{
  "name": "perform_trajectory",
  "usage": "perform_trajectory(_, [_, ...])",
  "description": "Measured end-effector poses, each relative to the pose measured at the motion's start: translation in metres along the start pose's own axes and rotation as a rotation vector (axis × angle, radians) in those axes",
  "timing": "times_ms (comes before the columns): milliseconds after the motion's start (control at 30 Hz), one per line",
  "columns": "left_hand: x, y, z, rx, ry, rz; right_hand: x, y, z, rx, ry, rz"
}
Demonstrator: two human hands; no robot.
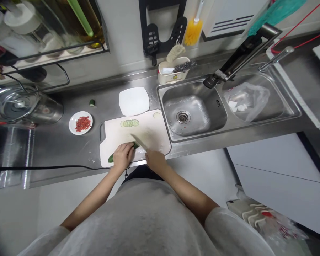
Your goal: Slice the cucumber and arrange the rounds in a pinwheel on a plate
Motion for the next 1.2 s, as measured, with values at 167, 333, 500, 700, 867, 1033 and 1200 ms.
perform_trajectory(167, [-0.001, 0.012, 0.001, -0.044, 0.043, 0.003, 0.022, 0.011, 0.011, 0.126, -0.037, 0.045])
perform_trajectory(333, [-0.01, 0.028, 0.006, -0.173, 0.095, -0.057, 0.037, 0.018, 0.012, 0.213, -0.055, 0.102])
perform_trajectory(500, [-0.018, 0.029, 0.007, -0.254, 0.187, -0.058, 0.043, 0.017, 0.011, 0.266, -0.097, 0.105])
perform_trajectory(700, [-0.031, 0.032, -0.003, -0.198, 0.366, -0.064, 0.05, 0.01, 0.01, 0.322, -0.135, 0.093])
perform_trajectory(867, [-0.063, 0.045, -0.023, -0.074, 0.585, -0.146, 0.049, 0.008, 0.009, 0.33, -0.139, 0.089])
perform_trajectory(1033, [-0.092, 0.049, -0.046, -0.064, 0.705, -0.154, 0.044, 0.009, 0.006, 0.348, -0.124, 0.092])
perform_trajectory(1200, [-0.107, 0.049, -0.059, -0.095, 0.71, -0.158, 0.044, 0.012, 0.004, 0.335, -0.124, 0.113])
Point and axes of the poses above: each hand's wrist, its own z-axis away from the middle knuckle, its own y-axis out of the back of the hand, x = y × z, the point moved 1 cm from there along -z, towards the middle knuckle, and after that the axes turned 13 degrees about -y, right-handed, at the moved point
